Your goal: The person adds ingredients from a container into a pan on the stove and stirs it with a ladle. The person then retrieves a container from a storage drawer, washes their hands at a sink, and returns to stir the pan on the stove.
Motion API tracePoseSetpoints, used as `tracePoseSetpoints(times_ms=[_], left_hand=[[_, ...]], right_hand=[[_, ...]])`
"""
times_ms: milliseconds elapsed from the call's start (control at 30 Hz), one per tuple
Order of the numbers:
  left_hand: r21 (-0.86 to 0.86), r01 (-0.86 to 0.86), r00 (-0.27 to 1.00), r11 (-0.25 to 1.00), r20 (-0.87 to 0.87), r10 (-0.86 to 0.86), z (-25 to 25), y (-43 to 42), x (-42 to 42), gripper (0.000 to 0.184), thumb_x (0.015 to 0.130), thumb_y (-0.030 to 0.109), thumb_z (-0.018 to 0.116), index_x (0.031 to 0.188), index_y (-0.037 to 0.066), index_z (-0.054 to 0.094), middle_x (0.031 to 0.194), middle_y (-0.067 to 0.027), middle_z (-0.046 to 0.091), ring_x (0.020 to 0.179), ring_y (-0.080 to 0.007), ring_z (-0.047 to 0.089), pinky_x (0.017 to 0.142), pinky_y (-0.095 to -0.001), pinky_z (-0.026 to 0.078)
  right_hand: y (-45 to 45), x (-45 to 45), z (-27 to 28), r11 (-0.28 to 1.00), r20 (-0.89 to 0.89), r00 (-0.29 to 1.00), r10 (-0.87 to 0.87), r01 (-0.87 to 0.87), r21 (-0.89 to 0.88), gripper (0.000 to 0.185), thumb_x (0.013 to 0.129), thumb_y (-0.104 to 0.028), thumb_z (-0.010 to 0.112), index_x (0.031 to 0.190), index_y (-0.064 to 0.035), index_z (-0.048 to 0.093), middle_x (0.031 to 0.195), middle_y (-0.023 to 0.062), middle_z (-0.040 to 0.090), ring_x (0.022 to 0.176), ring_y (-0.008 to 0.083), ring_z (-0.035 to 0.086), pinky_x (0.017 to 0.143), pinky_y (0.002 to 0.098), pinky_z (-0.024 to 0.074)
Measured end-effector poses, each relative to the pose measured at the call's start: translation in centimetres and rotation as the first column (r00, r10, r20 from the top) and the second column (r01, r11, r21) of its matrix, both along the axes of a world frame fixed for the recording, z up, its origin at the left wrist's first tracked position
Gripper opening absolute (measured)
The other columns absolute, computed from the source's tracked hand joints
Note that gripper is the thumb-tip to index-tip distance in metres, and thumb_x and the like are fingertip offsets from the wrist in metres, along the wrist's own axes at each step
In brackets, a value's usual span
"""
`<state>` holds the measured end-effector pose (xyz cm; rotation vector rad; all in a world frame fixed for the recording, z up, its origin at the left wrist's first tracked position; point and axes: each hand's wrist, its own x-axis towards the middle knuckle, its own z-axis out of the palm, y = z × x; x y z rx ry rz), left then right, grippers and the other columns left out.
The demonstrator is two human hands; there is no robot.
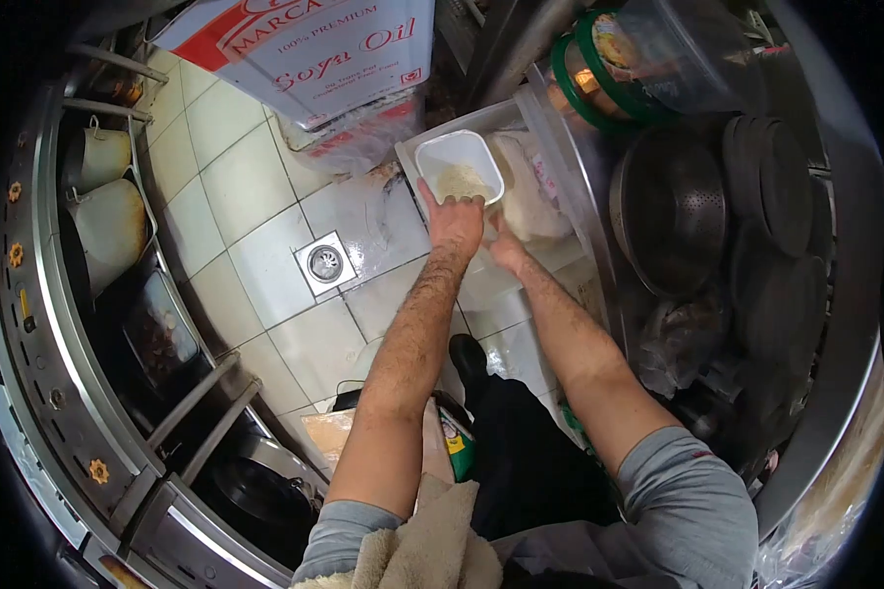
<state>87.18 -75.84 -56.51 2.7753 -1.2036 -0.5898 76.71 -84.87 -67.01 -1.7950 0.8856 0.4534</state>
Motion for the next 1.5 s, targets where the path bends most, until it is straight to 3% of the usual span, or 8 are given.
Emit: tracePoseSetpoints(times_ms=[100, 333, 433, 600, 633, 767, 1033, 1500], left_hand=[[0.024, 0.052, 0.998, 0.998, -0.02, -0.051, 0.3, 0.1, -0.6, 0.02, 0.085, 0.014, 0.044, 0.095, 0.014, 0.061, 0.086, -0.0052, 0.066, 0.09, -0.0216, 0.062, 0.102, -0.0643, 0.001], [0.268, 0.124, 0.965, 0.955, -0.256, -0.054, -1.7, -2.2, -2.1, 0.026, 0.087, 0.017, 0.043, 0.109, 0.012, 0.056, 0.106, -0.0092, 0.061, 0.106, -0.0224, 0.054, 0.104, -0.0625, 0.003], [-0.08, 0.061, 0.997, 0.995, -0.034, -0.064, -2.6, -1.3, -2.9, 0.041, 0.086, 0.024, 0.048, 0.125, 0.009, 0.045, 0.127, -0.0141, 0.045, 0.123, -0.024, 0.038, 0.103, -0.0626, 0.005], [-0.382, -0.645, 0.764, 0.662, -0.321, 0.56, -2.3, 2.3, -7.4, 0.065, 0.087, 0.033, 0.052, 0.135, -0.003, 0.026, 0.139, -0.0199, 0.028, 0.132, -0.0302, 0.021, 0.107, -0.0515, 0.009], [-0.332, -0.872, 0.489, 0.359, -0.577, 0.654, -3.5, 2.8, -8.3, 0.07, 0.087, 0.033, 0.053, 0.135, -0.007, 0.022, 0.138, -0.0225, 0.029, 0.131, -0.032, 0.022, 0.108, -0.0464, 0.012], [-0.241, -0.948, 0.31, 0.209, -0.847, 0.431, -0.9, 2.6, -7.9, 0.071, 0.09, 0.04, 0.045, 0.133, -0.012, 0.022, 0.139, -0.0256, 0.026, 0.131, -0.0341, 0.023, 0.108, -0.0375, 0.017], [-0.236, -0.701, 0.266, 0.673, -0.962, -0.061, -0.5, -2.3, -4.2, 0.066, 0.09, 0.055, 0.034, 0.112, -0.003, 0.057, 0.109, -0.0185, 0.06, 0.106, -0.026, 0.053, 0.096, -0.0329, 0.036], [0.164, -0.8, 0.368, 0.577, -0.626, 0.688, 9.9, 38.2, -33.1, 0.052, 0.087, 0.044, 0.045, 0.114, 0.0, 0.054, 0.114, -0.024, 0.054, 0.108, -0.036, 0.05, 0.094, -0.0397, 0.039]], right_hand=[[-3.7, 0.5, -0.9, 0.961, 0.15, 0.967, -0.205, 0.228, -0.159, 0.072, 0.077, -0.014, 0.062, 0.136, -0.0001, 0.023, 0.138, 0.0185, 0.033, 0.128, 0.029, 0.031, 0.107, 0.0326, 0.0231], [-6.0, -1.5, 3.9, 0.9, 0.001, 0.9, -0.436, 0.436, 0.001, 0.069, 0.075, -0.015, 0.066, 0.132, 0.0014, 0.03, 0.131, 0.0158, 0.041, 0.12, 0.0278, 0.042, 0.101, 0.0381, 0.0317], [-5.2, -1.7, 5.4, 0.436, 0.02, 0.52, -0.854, 0.694, 0.573, 0.046, 0.078, -0.015, 0.064, 0.117, 0.0014, 0.046, 0.11, 0.0118, 0.055, 0.101, 0.0225, 0.054, 0.086, 0.0383, 0.0407], [-5.9, -1.0, 4.1, -0.303, -0.311, 0.081, -0.947, 0.093, 0.948, 0.018, 0.082, -0.02, 0.06, 0.078, -0.0037, 0.056, 0.071, 0.0051, 0.055, 0.07, 0.017, 0.049, 0.066, 0.0313, 0.0367], [-5.6, -0.8, 4.4, -0.31, -0.317, 0.083, -0.945, 0.088, 0.947, 0.018, 0.082, -0.02, 0.06, 0.078, -0.0037, 0.056, 0.071, 0.0051, 0.055, 0.07, 0.017, 0.049, 0.066, 0.0313, 0.0367], [-4.4, -0.2, 7.0, -0.309, -0.316, 0.078, -0.946, 0.085, 0.947, 0.026, 0.082, -0.027, 0.059, 0.074, -0.0034, 0.051, 0.066, 0.0042, 0.047, 0.065, 0.0168, 0.044, 0.063, 0.0308, 0.0344], [-3.6, -1.5, 8.9, -0.204, -0.226, 0.173, -0.959, 0.136, 0.97, 0.032, 0.086, -0.035, 0.052, 0.105, -0.0095, 0.056, 0.087, 0.0126, 0.058, 0.073, 0.0229, 0.051, 0.065, 0.0332, 0.042], [11.3, -16.2, 15.1, 0.4, -0.411, 0.727, -0.551, 0.661, 0.634, 0.034, 0.083, -0.027, 0.06, 0.114, -0.016, 0.05, 0.096, 0.0062, 0.057, 0.077, 0.0222, 0.057, 0.07, 0.0369, 0.0483]])
